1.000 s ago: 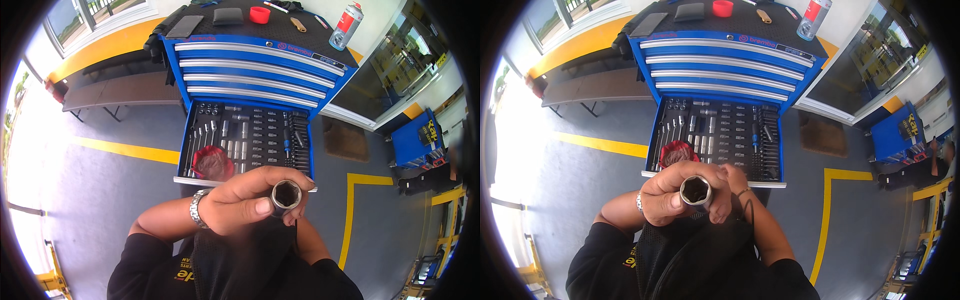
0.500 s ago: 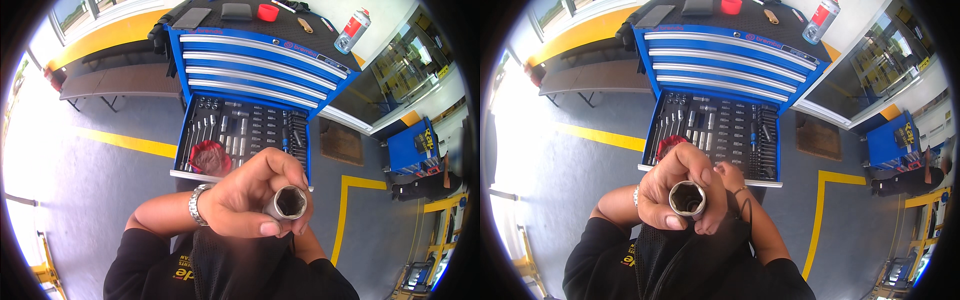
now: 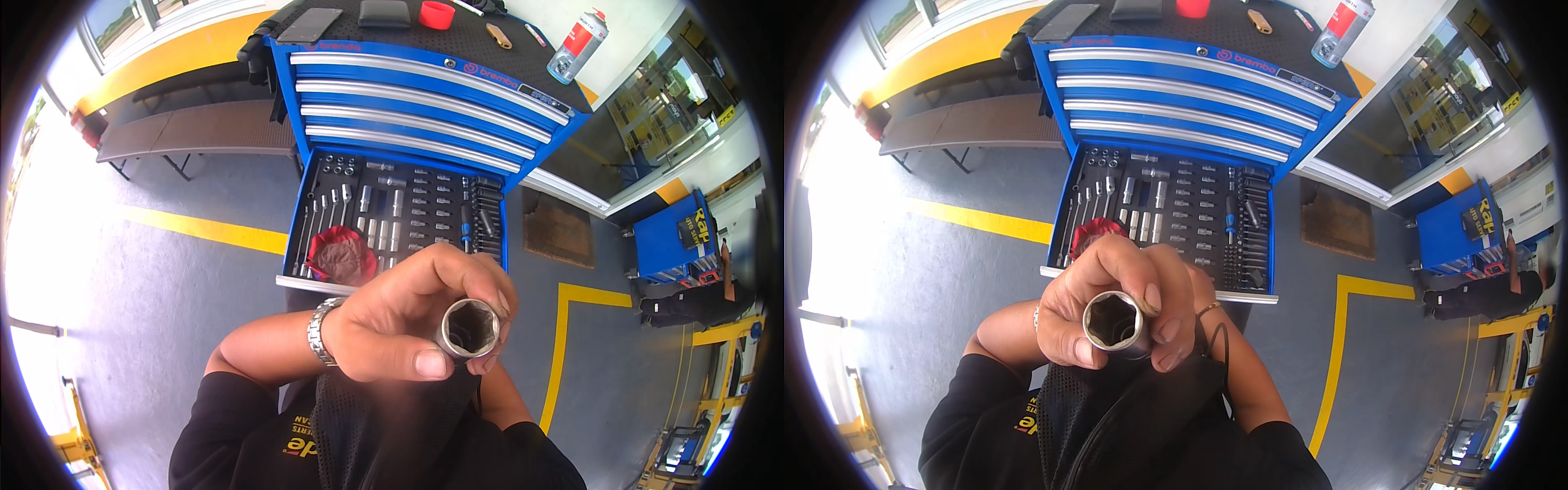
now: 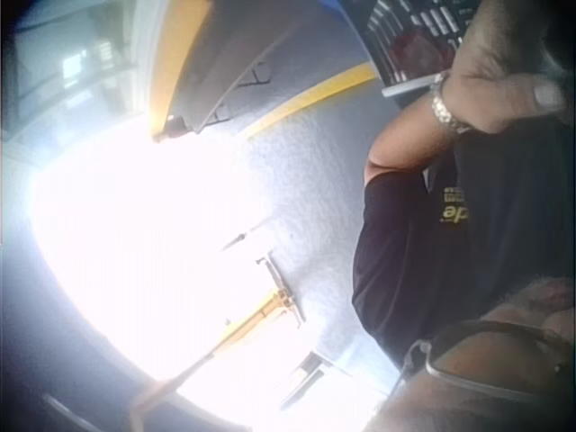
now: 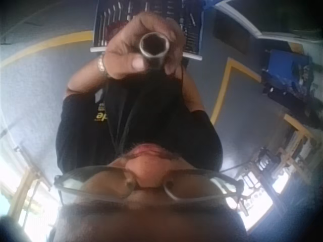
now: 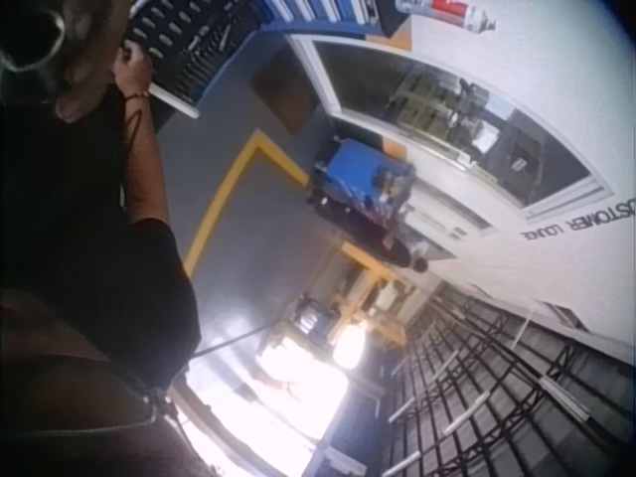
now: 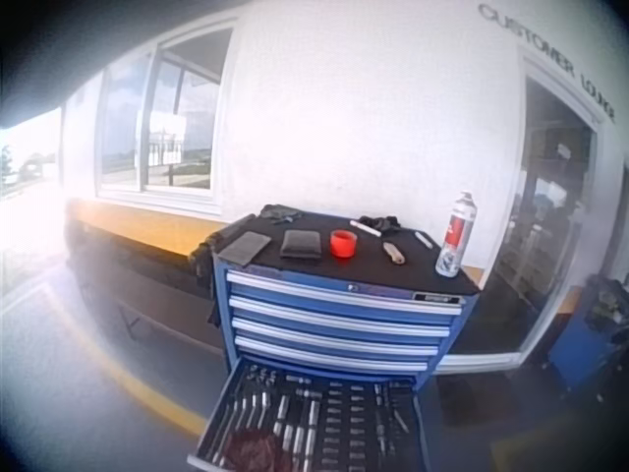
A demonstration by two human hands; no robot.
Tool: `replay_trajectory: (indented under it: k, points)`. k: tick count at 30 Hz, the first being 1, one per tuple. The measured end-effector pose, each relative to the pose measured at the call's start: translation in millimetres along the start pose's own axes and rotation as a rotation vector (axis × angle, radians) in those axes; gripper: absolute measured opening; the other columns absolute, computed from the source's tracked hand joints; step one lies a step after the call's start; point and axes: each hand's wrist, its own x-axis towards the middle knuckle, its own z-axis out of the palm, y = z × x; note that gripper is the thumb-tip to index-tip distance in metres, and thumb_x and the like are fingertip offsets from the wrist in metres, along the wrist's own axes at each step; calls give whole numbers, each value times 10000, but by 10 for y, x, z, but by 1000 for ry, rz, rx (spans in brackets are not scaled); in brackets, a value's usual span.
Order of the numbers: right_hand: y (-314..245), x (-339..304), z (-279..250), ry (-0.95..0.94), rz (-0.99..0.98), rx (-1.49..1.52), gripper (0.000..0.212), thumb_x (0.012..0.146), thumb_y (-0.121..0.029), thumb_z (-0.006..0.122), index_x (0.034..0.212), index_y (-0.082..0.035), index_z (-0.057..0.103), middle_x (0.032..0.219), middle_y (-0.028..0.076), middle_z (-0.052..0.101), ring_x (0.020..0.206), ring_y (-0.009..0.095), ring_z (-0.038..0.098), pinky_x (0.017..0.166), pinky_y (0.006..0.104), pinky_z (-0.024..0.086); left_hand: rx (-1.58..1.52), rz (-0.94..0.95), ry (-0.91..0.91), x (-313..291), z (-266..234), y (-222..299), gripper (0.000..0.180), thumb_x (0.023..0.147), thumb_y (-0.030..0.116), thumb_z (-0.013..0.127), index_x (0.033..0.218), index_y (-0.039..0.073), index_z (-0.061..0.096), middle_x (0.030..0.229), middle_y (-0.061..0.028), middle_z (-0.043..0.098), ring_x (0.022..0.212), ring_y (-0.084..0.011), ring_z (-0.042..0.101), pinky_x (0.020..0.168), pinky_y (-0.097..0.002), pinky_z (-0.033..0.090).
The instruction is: The person cleans several metal socket wrenches from a tool drawer using a red cloth and a spray can. The person wipes each socket, sprays it with cleaner, and returns it to the drawer.
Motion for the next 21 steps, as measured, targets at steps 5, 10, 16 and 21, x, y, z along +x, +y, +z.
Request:
replay_trajectory:
  k: [5, 10, 16, 21]
  points:
    - [-120, 42, 7, -44, -37, 37, 363, 962, -390, 604, 1161, -96, 683, 1033, 159, 724, 940, 352, 689, 819, 453, 546, 40, -58, -32, -28, -73, 50, 495, 996, 258, 590, 1385, 3, 420, 1122, -152, 552, 943, -184, 572, 821, -342, 481]
    - [416, 29, 161, -133, 222, 704, 360, 927, -386, 638, 1113, -80, 676, 1003, 146, 722, 905, 329, 689, 788, 425, 536, 38, -96, 6, 4, -41, 53, 495, 1023, 334, 548, 1397, 28, 440, 1048, -160, 586, 875, -195, 588, 745, -328, 486]
    - [-352, -10, -188, -13, 99, 50, 296, 865, -298, 721, 1015, -46, 673, 931, 143, 716, 829, 304, 700, 713, 379, 538, -10, -118, 60, 0, -30, 54, 474, 1036, 351, 511, 1402, 73, 391, 874, -180, 605, 720, -192, 586, 620, -289, 485]
    - [-333, -24, -169, 11, 158, 35, 250, 881, -263, 701, 1022, -57, 673, 936, 148, 714, 844, 314, 698, 725, 381, 538, -77, -178, 68, 19, -25, 62, 460, 1036, 364, 509, 1384, 91, 380, 880, -201, 606, 646, -167, 565, 572, -265, 480]
